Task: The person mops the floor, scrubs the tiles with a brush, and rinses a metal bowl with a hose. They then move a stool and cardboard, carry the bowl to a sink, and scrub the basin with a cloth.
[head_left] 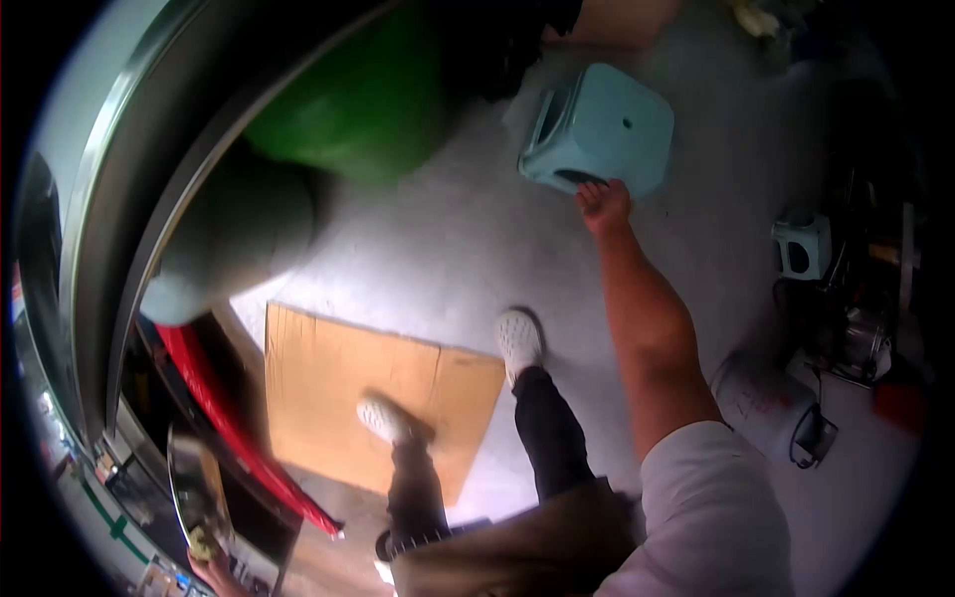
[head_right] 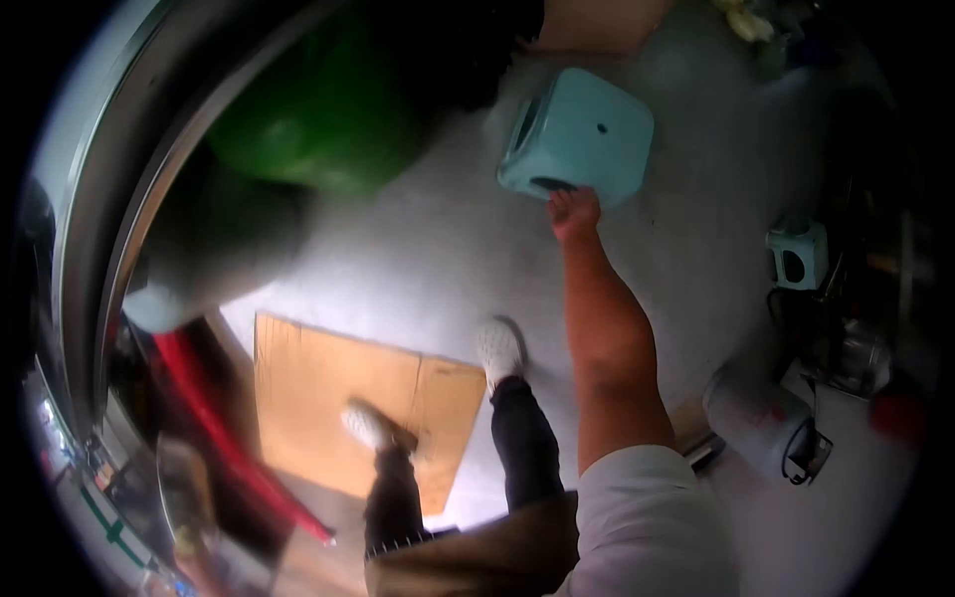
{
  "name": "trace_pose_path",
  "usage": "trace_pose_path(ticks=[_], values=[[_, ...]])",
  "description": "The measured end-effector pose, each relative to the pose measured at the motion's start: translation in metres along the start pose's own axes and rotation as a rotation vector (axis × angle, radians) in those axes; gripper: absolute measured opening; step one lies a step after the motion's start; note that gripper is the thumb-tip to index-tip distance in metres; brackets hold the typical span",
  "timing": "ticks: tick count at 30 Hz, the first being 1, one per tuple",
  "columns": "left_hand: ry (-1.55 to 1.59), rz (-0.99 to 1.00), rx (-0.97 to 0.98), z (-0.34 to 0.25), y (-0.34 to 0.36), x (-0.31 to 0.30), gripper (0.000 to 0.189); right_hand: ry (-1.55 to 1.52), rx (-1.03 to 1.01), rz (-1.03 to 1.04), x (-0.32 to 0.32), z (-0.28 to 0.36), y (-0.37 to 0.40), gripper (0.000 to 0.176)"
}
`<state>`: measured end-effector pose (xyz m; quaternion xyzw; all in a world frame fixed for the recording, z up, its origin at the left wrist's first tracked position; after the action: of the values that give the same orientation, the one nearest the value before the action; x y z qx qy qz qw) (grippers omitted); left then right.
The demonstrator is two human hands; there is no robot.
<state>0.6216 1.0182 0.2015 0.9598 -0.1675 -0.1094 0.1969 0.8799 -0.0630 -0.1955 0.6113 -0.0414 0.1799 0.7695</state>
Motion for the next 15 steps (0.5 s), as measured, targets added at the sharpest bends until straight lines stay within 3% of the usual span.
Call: trace_pose_path(ticks=[2,4,5,7,9,11,12,15], values=[[0.073,0.016,-0.018,-0.013,-0.014,-0.014,0.032,0.422,0.025,0.039,-0.027,-0.036,0.035,0.038],[0.161,0.038,-0.048,-0.017,-0.026,-0.021,0.031,0.740,0.168,0.144,-0.094,-0.072,0.091,0.032],[0.253,0.103,-0.103,-0.015,-0.030,-0.016,0.034,0.911,0.197,0.008,-0.123,-0.083,0.136,0.030],[0.215,0.042,-0.095,-0.015,-0.020,-0.007,0.036,1.199,0.281,-0.207,-0.206,-0.094,0.195,0.023],[0.226,0.053,-0.134,-0.007,-0.019,0.005,0.036,1.311,0.268,-0.353,-0.305,-0.099,0.236,0.021],[0.204,0.305,-0.187,0.000,-0.042,-0.007,0.037,1.175,0.233,-0.570,-0.359,-0.105,0.303,0.018],[0.116,0.252,-0.086,0.002,-0.054,-0.015,0.039,1.176,0.224,-0.542,-0.380,-0.109,0.334,0.016],[0.283,0.150,-0.192,-0.001,-0.040,-0.017,0.041,1.360,0.235,-0.467,-0.419,-0.127,0.396,0.014]])
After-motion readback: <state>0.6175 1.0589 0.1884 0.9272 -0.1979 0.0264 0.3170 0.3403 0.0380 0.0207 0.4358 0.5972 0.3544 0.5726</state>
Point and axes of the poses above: each hand's wrist, its own y-axis away from the middle knuckle, its own x-axis out of the palm, z = x × y, the point moved 4 cm from there along -y, towards the middle knuckle, and after that the axes turned 14 degrees about x, right-handed, at the moved point
